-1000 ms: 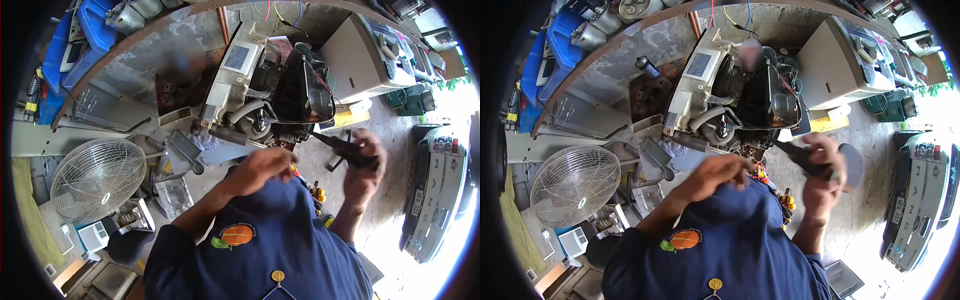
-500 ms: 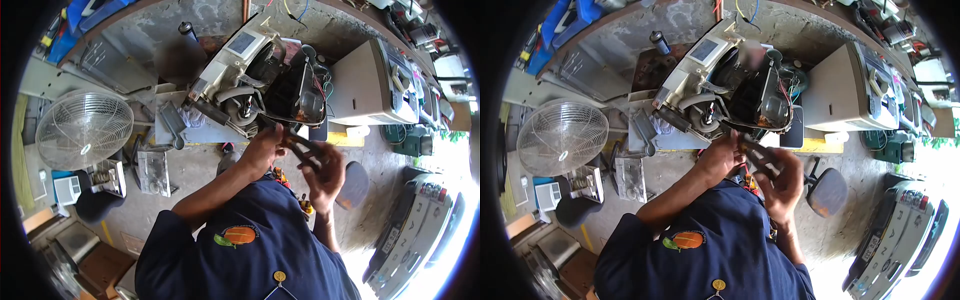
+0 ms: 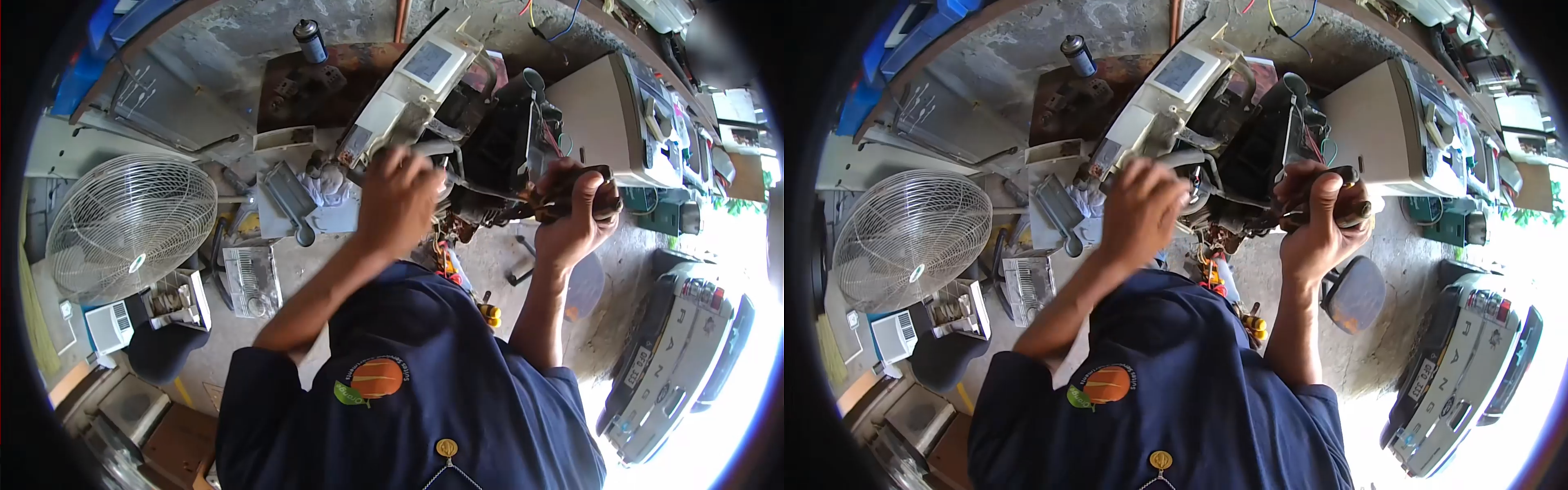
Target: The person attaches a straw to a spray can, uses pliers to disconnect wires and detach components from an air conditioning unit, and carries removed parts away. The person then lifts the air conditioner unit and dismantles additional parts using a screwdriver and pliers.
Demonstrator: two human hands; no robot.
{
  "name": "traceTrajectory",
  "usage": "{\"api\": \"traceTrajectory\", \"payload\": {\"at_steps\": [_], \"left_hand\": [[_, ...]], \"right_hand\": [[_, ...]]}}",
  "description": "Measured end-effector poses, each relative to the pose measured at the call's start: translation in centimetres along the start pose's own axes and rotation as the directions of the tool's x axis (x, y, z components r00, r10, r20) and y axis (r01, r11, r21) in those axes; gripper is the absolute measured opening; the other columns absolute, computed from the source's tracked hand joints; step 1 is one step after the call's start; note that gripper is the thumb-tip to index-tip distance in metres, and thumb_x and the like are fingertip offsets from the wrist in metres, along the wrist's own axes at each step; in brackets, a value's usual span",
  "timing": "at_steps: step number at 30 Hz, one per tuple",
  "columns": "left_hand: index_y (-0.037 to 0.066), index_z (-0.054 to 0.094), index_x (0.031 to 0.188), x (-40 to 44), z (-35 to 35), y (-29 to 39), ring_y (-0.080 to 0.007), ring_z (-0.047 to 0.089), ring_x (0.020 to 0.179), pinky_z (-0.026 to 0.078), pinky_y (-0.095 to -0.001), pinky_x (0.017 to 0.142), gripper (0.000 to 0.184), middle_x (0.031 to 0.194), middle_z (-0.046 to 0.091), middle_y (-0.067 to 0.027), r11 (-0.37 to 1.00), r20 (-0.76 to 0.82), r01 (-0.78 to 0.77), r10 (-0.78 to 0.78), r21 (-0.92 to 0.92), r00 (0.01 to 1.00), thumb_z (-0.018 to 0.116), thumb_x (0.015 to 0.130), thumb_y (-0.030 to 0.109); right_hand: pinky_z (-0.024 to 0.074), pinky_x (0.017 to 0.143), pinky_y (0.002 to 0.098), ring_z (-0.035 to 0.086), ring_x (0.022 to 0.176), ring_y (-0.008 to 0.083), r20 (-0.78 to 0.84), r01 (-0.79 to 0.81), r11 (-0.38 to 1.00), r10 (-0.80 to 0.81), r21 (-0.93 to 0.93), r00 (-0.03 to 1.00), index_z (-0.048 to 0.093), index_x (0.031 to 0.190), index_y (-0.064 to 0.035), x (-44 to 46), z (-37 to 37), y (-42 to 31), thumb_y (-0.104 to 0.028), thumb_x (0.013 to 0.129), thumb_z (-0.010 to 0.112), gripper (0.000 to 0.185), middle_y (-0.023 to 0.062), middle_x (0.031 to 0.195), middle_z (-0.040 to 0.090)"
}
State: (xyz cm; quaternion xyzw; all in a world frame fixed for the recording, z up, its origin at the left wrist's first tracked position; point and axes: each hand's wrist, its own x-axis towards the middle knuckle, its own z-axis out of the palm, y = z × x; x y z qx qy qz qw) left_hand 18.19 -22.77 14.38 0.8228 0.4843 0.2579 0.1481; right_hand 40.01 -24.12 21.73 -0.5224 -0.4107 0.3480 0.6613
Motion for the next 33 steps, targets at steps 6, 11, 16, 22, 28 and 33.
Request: {"api": "traceTrajectory", "payload": {"at_steps": [6, 11, 16, 22, 28, 33], "left_hand": [[0.014, 0.077, 0.101, 7.8, 2.1, -5.5, -0.0238, 0.056, 0.118, 0.038, -0.0427, 0.109, 0.016, 0.118, 0.069, -0.0076, 0.896, 0.168, -0.43, 0.41, 0.111, 0.897, 0.066, 0.092, 0.007], [0.012, 0.077, 0.102, 10.0, 3.1, -6.4, -0.0242, 0.061, 0.112, 0.044, -0.0383, 0.102, 0.017, 0.111, 0.071, -0.0065, 0.889, 0.434, -0.437, 0.451, -0.138, 0.78, 0.066, 0.092, 0.004], [0.009, 0.076, 0.114, 8.9, 0.4, -7.3, -0.0183, 0.064, 0.095, 0.049, -0.0304, 0.09, 0.025, 0.097, 0.072, -0.0037, 0.749, 0.247, -0.162, 0.402, -0.642, 0.882, 0.065, 0.093, 0.001], [0.004, 0.071, 0.128, 6.0, -1.4, -7.2, -0.0101, 0.059, 0.081, 0.049, -0.0236, 0.079, 0.033, 0.087, 0.069, 0.0001, 0.365, 0.372, 0.261, 0.279, -0.894, 0.885, 0.061, 0.098, -0.002], [0.004, 0.067, 0.135, 5.4, -0.9, -7.6, -0.0085, 0.058, 0.082, 0.048, -0.0223, 0.079, 0.037, 0.087, 0.068, 0.0012, 0.249, 0.358, 0.291, 0.29, -0.924, 0.888, 0.057, 0.1, -0.001], [0.004, 0.067, 0.135, 5.3, -0.3, -7.7, -0.0078, 0.06, 0.084, 0.049, -0.0219, 0.08, 0.038, 0.087, 0.067, 0.0017, 0.163, 0.334, 0.297, 0.289, -0.941, 0.897, 0.057, 0.1, -0.002]], "right_hand": [[0.0537, 0.065, 0.0336, 0.068, 0.071, 0.0248, 0.004, 0.112, 0.978, -0.115, 0.177, 0.993, 0.053, 0.077, -0.0041, -1.4, 1.3, 2.8, -0.038, 0.108, 0.061, 0.046, 0.0203, 0.092, 0.073], [0.0522, 0.062, 0.0325, 0.066, 0.066, 0.0246, 0.03, 0.215, 0.942, -0.23, 0.258, 0.973, 0.054, 0.072, -0.0024, -2.4, 4.2, 4.2, -0.038, 0.11, 0.056, 0.053, 0.02, 0.087, 0.072], [0.0513, 0.059, 0.0297, 0.065, 0.062, 0.0253, 0.316, 0.17, 0.949, -0.252, 0.264, 0.915, 0.059, 0.077, 0.0014, -1.2, 5.0, 6.2, -0.039, 0.111, 0.053, 0.053, 0.0198, 0.086, 0.071], [0.0524, 0.065, 0.0315, 0.066, 0.066, 0.0248, 0.5, 0.019, 0.933, -0.21, 0.36, 0.84, 0.057, 0.068, -0.0002, -0.3, 6.1, 7.9, -0.032, 0.109, 0.058, 0.052, 0.0197, 0.087, 0.072], [0.0555, 0.064, 0.0315, 0.067, 0.065, 0.0266, 0.575, 0.069, 0.962, -0.216, 0.266, 0.789, 0.055, 0.069, -0.0014, 0.3, 6.4, 7.2, -0.047, 0.107, 0.057, 0.059, 0.0206, 0.084, 0.071], [0.0563, 0.064, 0.0325, 0.067, 0.064, 0.0275, 0.594, 0.091, 0.967, -0.218, 0.236, 0.775, 0.05, 0.068, -0.0045, 0.6, 6.6, 7.0, -0.052, 0.107, 0.056, 0.062, 0.0213, 0.082, 0.07]]}}
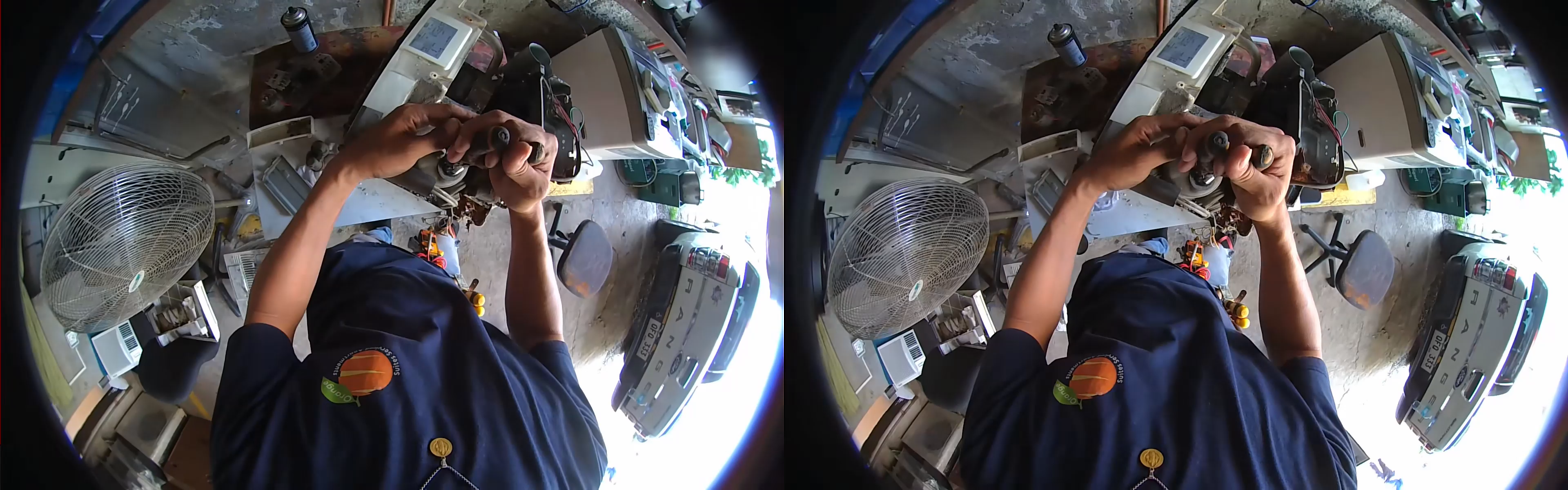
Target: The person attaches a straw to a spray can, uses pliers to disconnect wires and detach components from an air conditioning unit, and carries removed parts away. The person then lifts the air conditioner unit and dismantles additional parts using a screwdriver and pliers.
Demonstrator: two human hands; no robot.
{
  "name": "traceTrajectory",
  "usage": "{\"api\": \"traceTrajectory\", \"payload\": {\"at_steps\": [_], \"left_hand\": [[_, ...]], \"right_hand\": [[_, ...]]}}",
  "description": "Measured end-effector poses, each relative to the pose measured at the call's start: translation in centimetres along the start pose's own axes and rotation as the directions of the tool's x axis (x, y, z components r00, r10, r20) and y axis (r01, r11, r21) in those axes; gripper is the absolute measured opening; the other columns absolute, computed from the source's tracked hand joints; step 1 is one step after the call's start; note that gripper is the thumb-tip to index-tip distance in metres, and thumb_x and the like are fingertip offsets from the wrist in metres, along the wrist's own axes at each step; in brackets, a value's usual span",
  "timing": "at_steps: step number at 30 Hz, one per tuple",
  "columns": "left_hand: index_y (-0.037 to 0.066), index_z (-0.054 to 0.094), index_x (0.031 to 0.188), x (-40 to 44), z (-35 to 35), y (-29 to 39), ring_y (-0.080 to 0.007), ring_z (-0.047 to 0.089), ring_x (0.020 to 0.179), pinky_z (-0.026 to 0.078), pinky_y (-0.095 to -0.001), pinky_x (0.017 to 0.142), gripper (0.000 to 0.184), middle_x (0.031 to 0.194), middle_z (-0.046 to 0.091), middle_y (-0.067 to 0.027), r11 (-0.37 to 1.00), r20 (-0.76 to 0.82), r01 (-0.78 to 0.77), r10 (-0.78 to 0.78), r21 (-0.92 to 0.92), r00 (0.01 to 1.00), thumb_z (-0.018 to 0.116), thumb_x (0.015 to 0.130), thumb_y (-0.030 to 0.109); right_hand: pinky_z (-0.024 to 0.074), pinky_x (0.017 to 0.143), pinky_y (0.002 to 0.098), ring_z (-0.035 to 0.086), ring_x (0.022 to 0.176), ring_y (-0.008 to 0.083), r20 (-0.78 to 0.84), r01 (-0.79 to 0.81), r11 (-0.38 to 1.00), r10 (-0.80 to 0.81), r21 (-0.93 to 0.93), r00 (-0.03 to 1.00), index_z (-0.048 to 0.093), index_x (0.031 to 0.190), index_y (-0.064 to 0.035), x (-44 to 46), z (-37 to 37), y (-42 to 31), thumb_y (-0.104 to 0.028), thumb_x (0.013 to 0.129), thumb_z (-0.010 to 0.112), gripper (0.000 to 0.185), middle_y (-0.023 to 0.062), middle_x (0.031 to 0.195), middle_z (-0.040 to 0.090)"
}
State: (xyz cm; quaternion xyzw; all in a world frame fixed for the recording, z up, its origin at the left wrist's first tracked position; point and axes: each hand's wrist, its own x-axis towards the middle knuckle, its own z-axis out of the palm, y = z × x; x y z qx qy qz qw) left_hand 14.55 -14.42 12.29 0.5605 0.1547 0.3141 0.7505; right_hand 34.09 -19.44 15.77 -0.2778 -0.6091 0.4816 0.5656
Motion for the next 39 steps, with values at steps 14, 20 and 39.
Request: {"api": "traceTrajectory", "payload": {"at_steps": [14, 20, 39], "left_hand": [[0.002, 0.064, 0.135, -1.8, 0.7, 0.1, -0.0132, 0.064, 0.1, 0.048, -0.029, 0.099, 0.035, 0.115, 0.073, -0.0045, 1.0, -0.07, 0.016, -0.015, 0.008, 0.997, 0.049, 0.111, 0.023], [0.001, 0.061, 0.137, -2.0, 2.6, -0.4, -0.0145, 0.064, 0.107, 0.047, -0.0301, 0.101, 0.05, 0.122, 0.072, -0.0096, 0.989, -0.247, -0.11, 0.131, 0.098, 0.96, 0.038, 0.116, 0.039], [0.007, 0.067, 0.107, 2.6, 10.9, -1.1, -0.0125, 0.056, 0.084, 0.044, -0.031, 0.082, 0.056, 0.095, 0.064, -0.0026, 0.914, -0.677, -0.403, 0.271, -0.041, 0.685, 0.038, 0.111, 0.055]], "right_hand": [[0.0503, 0.065, 0.0331, 0.062, 0.066, 0.0238, 0.325, -0.118, 0.971, 0.046, 0.207, 0.945, 0.061, 0.079, -0.0034, 1.6, -0.8, -0.2, -0.06, 0.099, 0.062, 0.061, 0.0171, 0.079, 0.068], [0.0468, 0.068, 0.0296, 0.056, 0.068, 0.0197, 0.513, -0.275, 0.931, 0.119, 0.239, 0.85, 0.068, 0.091, 0.0027, 3.4, -2.4, -0.6, -0.049, 0.096, 0.071, 0.052, 0.0133, 0.085, 0.067], [0.0426, 0.066, 0.0261, 0.05, 0.066, 0.0116, 0.291, -0.17, 0.98, 0.132, 0.107, 0.947, 0.07, 0.084, 0.0048, 1.0, -1.4, 0.1, -0.016, 0.095, 0.072, 0.023, 0.0036, 0.078, 0.067]]}}
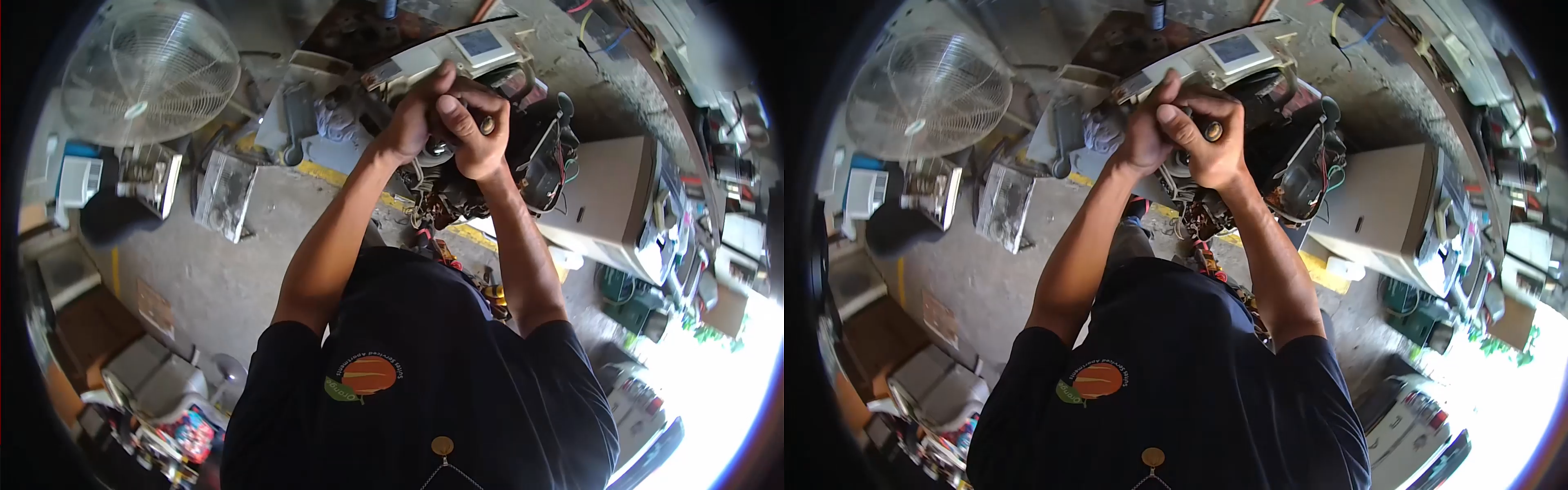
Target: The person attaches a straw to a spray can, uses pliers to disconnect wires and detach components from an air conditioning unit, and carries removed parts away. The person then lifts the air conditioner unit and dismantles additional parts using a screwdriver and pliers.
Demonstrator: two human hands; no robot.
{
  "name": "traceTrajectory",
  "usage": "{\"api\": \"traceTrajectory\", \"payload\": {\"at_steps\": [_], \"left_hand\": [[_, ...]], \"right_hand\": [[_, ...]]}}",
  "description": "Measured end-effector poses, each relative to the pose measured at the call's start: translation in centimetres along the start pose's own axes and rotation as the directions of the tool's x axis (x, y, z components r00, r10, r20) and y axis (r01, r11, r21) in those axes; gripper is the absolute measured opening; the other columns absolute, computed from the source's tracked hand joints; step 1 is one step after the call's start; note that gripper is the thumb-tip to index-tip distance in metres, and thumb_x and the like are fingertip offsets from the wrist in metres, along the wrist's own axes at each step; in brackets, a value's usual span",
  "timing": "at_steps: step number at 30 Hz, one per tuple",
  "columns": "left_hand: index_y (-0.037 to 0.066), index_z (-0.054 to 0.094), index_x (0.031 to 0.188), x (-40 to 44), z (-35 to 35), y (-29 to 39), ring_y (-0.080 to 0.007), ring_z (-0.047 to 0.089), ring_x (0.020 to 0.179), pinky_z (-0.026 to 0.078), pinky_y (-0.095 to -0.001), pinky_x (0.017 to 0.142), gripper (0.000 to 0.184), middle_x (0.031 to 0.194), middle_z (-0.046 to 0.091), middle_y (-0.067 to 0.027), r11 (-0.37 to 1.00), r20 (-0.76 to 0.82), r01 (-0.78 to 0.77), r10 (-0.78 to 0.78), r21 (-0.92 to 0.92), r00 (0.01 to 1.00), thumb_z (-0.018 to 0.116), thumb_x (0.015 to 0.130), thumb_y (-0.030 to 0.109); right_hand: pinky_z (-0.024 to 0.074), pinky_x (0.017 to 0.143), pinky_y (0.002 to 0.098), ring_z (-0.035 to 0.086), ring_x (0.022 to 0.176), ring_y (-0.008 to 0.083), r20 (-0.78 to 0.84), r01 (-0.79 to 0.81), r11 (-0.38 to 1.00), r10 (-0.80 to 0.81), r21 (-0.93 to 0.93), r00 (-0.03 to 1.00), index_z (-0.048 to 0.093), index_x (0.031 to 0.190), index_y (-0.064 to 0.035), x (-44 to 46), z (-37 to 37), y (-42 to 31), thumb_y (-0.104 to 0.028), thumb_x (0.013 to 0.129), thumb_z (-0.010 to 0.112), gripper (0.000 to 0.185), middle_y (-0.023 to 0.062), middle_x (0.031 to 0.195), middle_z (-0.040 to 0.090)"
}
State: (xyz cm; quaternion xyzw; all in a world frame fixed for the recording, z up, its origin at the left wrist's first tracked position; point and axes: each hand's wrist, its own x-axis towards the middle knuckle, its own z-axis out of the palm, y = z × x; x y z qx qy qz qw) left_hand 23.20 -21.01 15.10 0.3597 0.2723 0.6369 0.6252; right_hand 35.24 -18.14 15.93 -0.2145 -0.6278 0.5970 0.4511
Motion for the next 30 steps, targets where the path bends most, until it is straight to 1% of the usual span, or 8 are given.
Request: {"api": "traceTrajectory", "payload": {"at_steps": [8, 11, 17, 20, 22, 25, 27, 30], "left_hand": [[0.001, 0.077, 0.085, -1.1, 3.2, 0.1, -0.0122, 0.052, 0.067, 0.042, -0.0264, 0.066, 0.063, 0.077, 0.068, -0.0071, 0.997, -0.197, -0.073, 0.076, 0.023, 0.977, 0.043, 0.109, 0.048], [0.015, 0.059, 0.078, 4.1, 4.0, 5.0, -0.0078, 0.041, 0.058, 0.031, -0.0256, 0.057, 0.047, 0.066, 0.051, 0.0018, 0.947, -0.12, -0.231, 0.262, 0.224, 0.958, 0.049, 0.107, 0.049], [0.018, 0.054, 0.073, 1.8, 4.1, 2.0, -0.0077, 0.041, 0.056, 0.03, -0.0238, 0.055, 0.047, 0.063, 0.05, 0.004, 0.987, -0.111, 0.037, -0.019, 0.158, 0.994, 0.047, 0.108, 0.048], [0.01, 0.064, 0.078, 1.4, 1.8, 1.4, -0.008, 0.047, 0.064, 0.036, -0.026, 0.057, 0.048, 0.07, 0.057, 0.0008, 0.984, 0.019, -0.072, 0.07, 0.163, 0.997, 0.046, 0.111, 0.041], [0.011, 0.069, 0.087, 0.1, 0.3, 0.3, -0.0107, 0.054, 0.07, 0.043, -0.026, 0.063, 0.03, 0.077, 0.062, 0.0006, 0.843, -0.266, -0.11, 0.286, 0.527, 0.92, 0.057, 0.108, 0.03], [0.009, 0.073, 0.096, -3.4, 0.0, -0.5, -0.0172, 0.061, 0.079, 0.048, -0.0286, 0.073, 0.012, 0.085, 0.068, -0.0012, 0.524, -0.188, -0.015, 0.332, 0.851, 0.924, 0.068, 0.099, 0.019], [0.008, 0.075, 0.097, -4.3, -0.7, -2.4, -0.0227, 0.063, 0.082, 0.049, -0.0328, 0.077, 0.007, 0.092, 0.07, -0.0038, -0.175, 0.199, -0.132, 0.45, 0.976, 0.871, 0.073, 0.093, 0.014], [0.008, 0.076, 0.096, -2.9, -2.6, -3.7, -0.022, 0.063, 0.082, 0.049, -0.0313, 0.076, 0.008, 0.096, 0.069, -0.0035, -0.183, 0.216, -0.16, 0.351, 0.97, 0.911, 0.074, 0.092, 0.015]], "right_hand": [[0.0392, 0.061, 0.0263, 0.048, 0.063, 0.0101, -0.076, 0.03, 0.999, -0.032, -0.028, 0.997, 0.069, 0.081, 0.0048, -0.6, -0.5, -0.7, -0.014, 0.092, 0.071, 0.022, 0.0026, 0.076, 0.066], [0.0387, 0.058, 0.0267, 0.048, 0.061, 0.0107, 0.076, 0.238, 0.971, -0.235, -0.037, 0.969, 0.068, 0.079, 0.0026, 6.4, -1.5, -5.6, -0.014, 0.096, 0.069, 0.024, 0.0032, 0.073, 0.065], [0.0383, 0.055, 0.0265, 0.047, 0.058, 0.0108, 0.024, 0.081, 0.975, -0.087, 0.206, 0.996, 0.064, 0.077, -0.0016, 1.2, -2.2, -5.5, -0.017, 0.102, 0.065, 0.029, 0.0036, 0.069, 0.064], [0.0397, 0.052, 0.0258, 0.051, 0.056, 0.0124, -0.022, 0.073, 0.967, -0.069, 0.243, 0.997, 0.064, 0.079, -0.0008, 1.9, -2.6, -5.0, -0.021, 0.105, 0.061, 0.032, 0.0069, 0.072, 0.067], [0.0411, 0.05, 0.0252, 0.055, 0.054, 0.014, -0.062, 0.065, 0.958, -0.05, 0.279, 0.997, 0.064, 0.081, -0.0001, 2.4, -2.7, -4.8, -0.025, 0.107, 0.057, 0.036, 0.0101, 0.074, 0.069], [0.0403, 0.048, 0.0252, 0.057, 0.054, 0.0153, -0.158, 0.019, 0.977, 0.015, 0.211, 0.987, 0.059, 0.079, -0.0019, 2.9, -2.8, -5.3, -0.026, 0.109, 0.055, 0.038, 0.0119, 0.075, 0.07], [0.0395, 0.046, 0.0252, 0.059, 0.054, 0.0166, -0.25, -0.034, 0.99, 0.068, 0.14, 0.966, 0.055, 0.077, -0.0037, 3.0, -3.0, -5.4, -0.027, 0.11, 0.053, 0.04, 0.0136, 0.076, 0.071], [0.0431, 0.049, 0.0264, 0.062, 0.057, 0.0195, -0.26, -0.002, 0.998, 0.019, 0.065, 0.965, 0.052, 0.076, -0.0041, 2.1, -3.4, -5.2, -0.028, 0.111, 0.052, 0.042, 0.0162, 0.082, 0.072]]}}
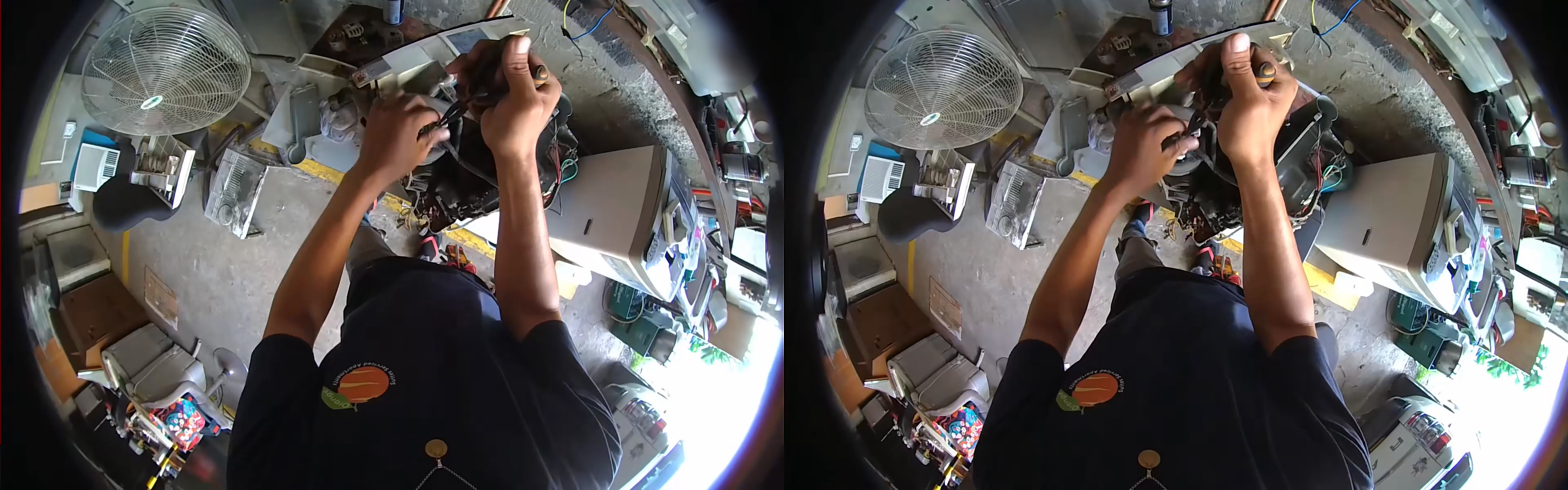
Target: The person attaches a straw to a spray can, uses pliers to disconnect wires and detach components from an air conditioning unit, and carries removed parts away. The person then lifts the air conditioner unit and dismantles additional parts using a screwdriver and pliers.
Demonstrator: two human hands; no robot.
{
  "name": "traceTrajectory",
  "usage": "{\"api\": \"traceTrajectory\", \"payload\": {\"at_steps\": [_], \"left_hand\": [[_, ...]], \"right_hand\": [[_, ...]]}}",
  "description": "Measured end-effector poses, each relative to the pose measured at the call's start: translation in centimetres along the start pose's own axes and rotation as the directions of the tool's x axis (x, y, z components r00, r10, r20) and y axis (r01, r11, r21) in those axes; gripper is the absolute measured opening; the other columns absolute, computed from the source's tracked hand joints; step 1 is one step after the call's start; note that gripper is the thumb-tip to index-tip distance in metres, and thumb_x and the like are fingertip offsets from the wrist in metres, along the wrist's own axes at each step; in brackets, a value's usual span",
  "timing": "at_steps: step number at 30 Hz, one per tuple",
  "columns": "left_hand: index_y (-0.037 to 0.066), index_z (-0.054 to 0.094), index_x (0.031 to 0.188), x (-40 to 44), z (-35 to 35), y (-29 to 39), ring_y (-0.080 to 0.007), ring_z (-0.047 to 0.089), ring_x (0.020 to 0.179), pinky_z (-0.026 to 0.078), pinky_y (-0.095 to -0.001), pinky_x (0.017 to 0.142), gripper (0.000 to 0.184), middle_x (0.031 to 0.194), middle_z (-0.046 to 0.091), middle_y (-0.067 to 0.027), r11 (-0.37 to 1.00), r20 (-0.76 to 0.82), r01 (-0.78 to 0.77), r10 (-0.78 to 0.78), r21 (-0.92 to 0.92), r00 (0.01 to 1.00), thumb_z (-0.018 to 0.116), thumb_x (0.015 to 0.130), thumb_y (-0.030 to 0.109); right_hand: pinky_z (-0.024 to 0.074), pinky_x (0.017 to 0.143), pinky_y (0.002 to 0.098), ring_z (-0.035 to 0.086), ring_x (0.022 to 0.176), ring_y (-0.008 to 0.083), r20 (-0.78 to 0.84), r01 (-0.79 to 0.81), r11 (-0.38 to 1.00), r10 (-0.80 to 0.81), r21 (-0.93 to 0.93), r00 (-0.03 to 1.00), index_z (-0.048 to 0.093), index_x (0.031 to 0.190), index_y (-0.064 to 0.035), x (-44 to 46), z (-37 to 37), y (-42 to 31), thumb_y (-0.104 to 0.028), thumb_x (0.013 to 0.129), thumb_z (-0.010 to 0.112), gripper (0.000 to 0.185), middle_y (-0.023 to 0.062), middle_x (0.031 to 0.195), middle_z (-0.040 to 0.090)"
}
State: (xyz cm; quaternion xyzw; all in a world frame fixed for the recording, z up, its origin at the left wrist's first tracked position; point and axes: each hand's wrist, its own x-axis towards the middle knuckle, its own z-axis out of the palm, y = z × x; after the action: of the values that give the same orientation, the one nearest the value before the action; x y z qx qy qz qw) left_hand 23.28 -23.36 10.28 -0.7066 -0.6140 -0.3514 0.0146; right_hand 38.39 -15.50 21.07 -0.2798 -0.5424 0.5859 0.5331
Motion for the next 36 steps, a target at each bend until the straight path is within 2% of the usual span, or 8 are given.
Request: {"api": "traceTrajectory", "payload": {"at_steps": [3, 8, 13, 17, 23, 27, 33, 36], "left_hand": [[0.007, 0.077, 0.096, 0.5, 0.9, -1.4, -0.0214, 0.063, 0.082, 0.049, -0.0299, 0.076, 0.009, 0.1, 0.068, -0.0032, 0.999, 0.093, -0.037, 0.037, -0.001, 0.995, 0.074, 0.092, 0.015], [0.007, 0.076, 0.091, 0.3, 0.4, -2.3, -0.0204, 0.062, 0.081, 0.048, -0.0307, 0.073, 0.007, 0.102, 0.066, -0.0023, 0.967, -0.015, 0.021, -0.026, -0.253, 1.0, 0.077, 0.089, 0.013], [0.008, 0.077, 0.094, 0.4, -0.2, -2.8, -0.0204, 0.062, 0.079, 0.048, -0.0324, 0.071, 0.008, 0.097, 0.066, -0.0003, 0.894, 0.132, 0.211, -0.172, -0.394, 0.976, 0.078, 0.087, 0.013], [0.01, 0.077, 0.095, 0.2, 0.0, -2.6, -0.0206, 0.061, 0.077, 0.047, -0.0334, 0.069, 0.008, 0.096, 0.066, 0.0006, 0.902, 0.107, 0.215, -0.188, -0.375, 0.976, 0.078, 0.086, 0.011], [0.011, 0.077, 0.095, 0.1, 0.1, -2.5, -0.0202, 0.06, 0.075, 0.047, -0.0337, 0.068, 0.01, 0.096, 0.066, 0.0006, 0.898, 0.075, 0.214, -0.2, -0.384, 0.977, 0.076, 0.085, 0.009], [0.013, 0.077, 0.096, 0.1, 0.0, -2.5, -0.0201, 0.061, 0.077, 0.047, -0.0332, 0.068, 0.016, 0.097, 0.068, 0.0006, 0.895, 0.061, 0.197, -0.189, -0.401, 0.98, 0.076, 0.081, 0.007], [0.008, 0.077, 0.097, 0.2, -0.9, -2.7, -0.0198, 0.062, 0.076, 0.048, -0.0332, 0.069, 0.009, 0.095, 0.07, -0.0007, 0.843, 0.082, 0.22, -0.207, -0.491, 0.975, 0.072, 0.09, 0.008], [0.007, 0.079, 0.1, 0.5, -2.6, -1.5, -0.016, 0.063, 0.081, 0.05, -0.0316, 0.074, 0.018, 0.098, 0.073, -0.0037, 0.307, 0.232, 0.348, -0.356, -0.886, 0.905, 0.065, 0.101, 0.019]], "right_hand": [[0.0468, 0.052, 0.0276, 0.065, 0.06, 0.0224, 0.005, 0.065, 0.996, -0.065, -0.061, 0.998, 0.049, 0.074, -0.0044, -0.7, -0.1, -0.1, -0.028, 0.112, 0.051, 0.045, 0.0188, 0.087, 0.073], [0.04, 0.056, 0.024, 0.05, 0.058, 0.0117, -0.032, 0.28, 0.948, -0.279, 0.148, 0.96, 0.061, 0.087, 0.0008, -3.1, 0.3, 0.4, -0.031, 0.112, 0.054, 0.041, 0.0106, 0.079, 0.07], [0.0575, 0.071, 0.0354, 0.072, 0.076, 0.033, 0.045, 0.198, 0.98, -0.198, -0.007, 0.979, 0.047, 0.074, -0.0015, -3.4, -0.2, 4.0, -0.03, 0.113, 0.051, 0.048, 0.0259, 0.102, 0.071], [0.0376, 0.055, 0.0232, 0.049, 0.058, 0.0115, 0.016, 0.18, 0.984, -0.18, 0.014, 0.983, 0.066, 0.095, 0.0033, -3.2, 0.9, 4.6, -0.032, 0.113, 0.052, 0.042, 0.0096, 0.08, 0.069], [0.0394, 0.056, 0.0233, 0.05, 0.059, 0.0119, 0.084, 0.077, 0.997, -0.075, -0.021, 0.994, 0.067, 0.099, 0.0035, -3.4, 0.6, 5.0, -0.035, 0.112, 0.054, 0.042, 0.0104, 0.081, 0.069], [0.049, 0.058, 0.028, 0.063, 0.066, 0.0222, 0.216, 0.168, 0.979, -0.14, -0.119, 0.966, 0.062, 0.09, 0.004, -3.4, 0.7, 5.4, -0.044, 0.11, 0.054, 0.053, 0.0188, 0.091, 0.068], [0.0421, 0.053, 0.0247, 0.054, 0.059, 0.0164, 0.281, 0.297, 0.953, -0.269, -0.065, 0.922, 0.066, 0.1, 0.0046, -4.0, 2.0, 6.3, -0.051, 0.108, 0.056, 0.057, 0.0135, 0.086, 0.066], [0.0419, 0.056, 0.0261, 0.053, 0.06, 0.0136, 0.268, 0.123, 0.991, -0.131, 0.049, 0.955, 0.067, 0.099, 0.0034, -4.0, 3.2, 5.1, -0.042, 0.105, 0.062, 0.046, 0.0103, 0.079, 0.067]]}}
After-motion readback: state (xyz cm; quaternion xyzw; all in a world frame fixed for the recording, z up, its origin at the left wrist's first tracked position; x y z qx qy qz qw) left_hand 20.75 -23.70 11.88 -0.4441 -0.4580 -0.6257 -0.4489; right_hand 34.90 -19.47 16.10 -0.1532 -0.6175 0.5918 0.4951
